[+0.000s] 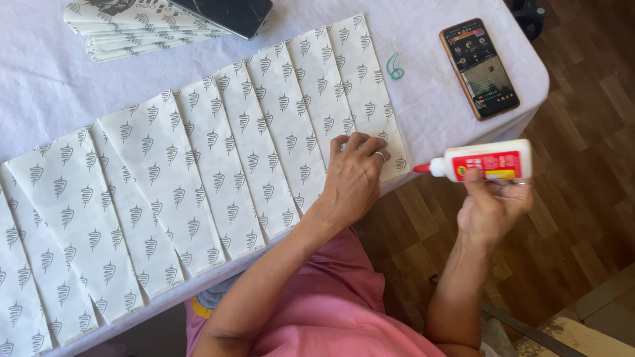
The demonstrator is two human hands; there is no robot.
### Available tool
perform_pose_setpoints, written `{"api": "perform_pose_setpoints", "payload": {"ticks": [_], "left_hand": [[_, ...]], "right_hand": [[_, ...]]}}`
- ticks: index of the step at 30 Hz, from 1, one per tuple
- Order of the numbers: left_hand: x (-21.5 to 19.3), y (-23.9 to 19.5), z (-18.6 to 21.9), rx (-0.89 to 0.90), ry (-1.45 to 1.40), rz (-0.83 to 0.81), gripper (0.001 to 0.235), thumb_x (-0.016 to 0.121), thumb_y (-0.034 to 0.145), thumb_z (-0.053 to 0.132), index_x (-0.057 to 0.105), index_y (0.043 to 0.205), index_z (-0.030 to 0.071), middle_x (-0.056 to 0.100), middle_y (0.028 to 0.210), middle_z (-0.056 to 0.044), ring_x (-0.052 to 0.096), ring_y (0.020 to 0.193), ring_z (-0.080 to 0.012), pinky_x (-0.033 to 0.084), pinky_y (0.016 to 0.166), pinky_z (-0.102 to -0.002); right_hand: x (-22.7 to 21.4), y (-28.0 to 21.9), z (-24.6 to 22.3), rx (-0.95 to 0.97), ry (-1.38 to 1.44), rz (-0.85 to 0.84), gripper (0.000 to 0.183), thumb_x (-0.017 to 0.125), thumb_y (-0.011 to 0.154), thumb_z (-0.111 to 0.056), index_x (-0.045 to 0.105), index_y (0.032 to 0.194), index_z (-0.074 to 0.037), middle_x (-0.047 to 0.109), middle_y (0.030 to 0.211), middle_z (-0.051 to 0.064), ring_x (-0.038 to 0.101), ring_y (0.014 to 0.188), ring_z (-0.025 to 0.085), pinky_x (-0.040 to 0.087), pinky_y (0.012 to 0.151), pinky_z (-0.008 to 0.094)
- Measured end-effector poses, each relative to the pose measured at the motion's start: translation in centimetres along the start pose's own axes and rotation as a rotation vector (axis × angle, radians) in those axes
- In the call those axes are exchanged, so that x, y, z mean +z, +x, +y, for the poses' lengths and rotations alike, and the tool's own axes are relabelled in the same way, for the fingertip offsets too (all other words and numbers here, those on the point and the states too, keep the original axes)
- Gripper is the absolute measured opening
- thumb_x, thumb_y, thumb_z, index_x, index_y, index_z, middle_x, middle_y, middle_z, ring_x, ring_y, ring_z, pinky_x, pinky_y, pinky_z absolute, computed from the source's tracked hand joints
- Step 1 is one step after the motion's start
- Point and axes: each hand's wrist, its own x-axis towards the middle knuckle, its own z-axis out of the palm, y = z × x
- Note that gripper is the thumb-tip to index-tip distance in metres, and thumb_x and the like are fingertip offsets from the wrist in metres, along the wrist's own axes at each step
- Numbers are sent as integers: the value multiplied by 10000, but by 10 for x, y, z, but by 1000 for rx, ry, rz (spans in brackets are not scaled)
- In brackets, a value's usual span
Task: Applying glue to the edges of a stack of printed paper strips and fanning them out to bond them.
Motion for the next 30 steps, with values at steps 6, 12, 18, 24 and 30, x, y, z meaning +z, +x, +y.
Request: {"api": "perform_pose_setpoints", "payload": {"ticks": [6, 12, 18, 24, 30], "left_hand": [[-46, -1, -4, 58, -21, 41, 141, 706, 891, 27, 755, 1023, 32, 712, 1103, -73, 556, 1019, -305, 412, 814, -442], [-50, -34, -24, -23, -29, -74, 92, 740, 834, 140, 732, 895, 71, 681, 1088, -29, 544, 994, -286, 389, 791, -441], [-48, -36, -23, -28, 5, -41, 137, 765, 842, 200, 717, 818, 74, 699, 1084, -26, 572, 1012, -281, 390, 813, -446], [-54, -18, -5, 41, 124, 11, 383, 597, 827, -19, 654, 1152, 175, 629, 1139, -110, 555, 953, -315, 415, 783, -477], [-41, -10, 0, 148, 174, -14, 207, 653, 723, -35, 680, 846, 130, 587, 1020, 8, 521, 953, -275, 384, 740, -438]], "right_hand": [[-8, -3, -14, 131, 251, -11, 481, 823, 846, 16, 620, 1282, 20, 704, 1151, 170, 709, 1073, 259, 663, 1002, 507], [19, -23, -11, 71, 92, -69, 542, 869, 778, -20, 613, 1252, 36, 703, 1114, 176, 704, 1003, 243, 672, 917, 451], [28, -21, -21, -7, -1, -81, 516, 903, 763, -24, 621, 1194, 18, 706, 1112, 194, 707, 1002, 249, 679, 868, 471], [11, -11, -18, -5, -33, -63, 597, 892, 776, -19, 600, 1296, 13, 699, 1179, 206, 707, 1054, 250, 680, 911, 475], [22, -12, -18, 6, -53, -44, 414, 915, 760, -28, 639, 1068, -18, 718, 1070, 158, 716, 979, 227, 686, 853, 433]]}}
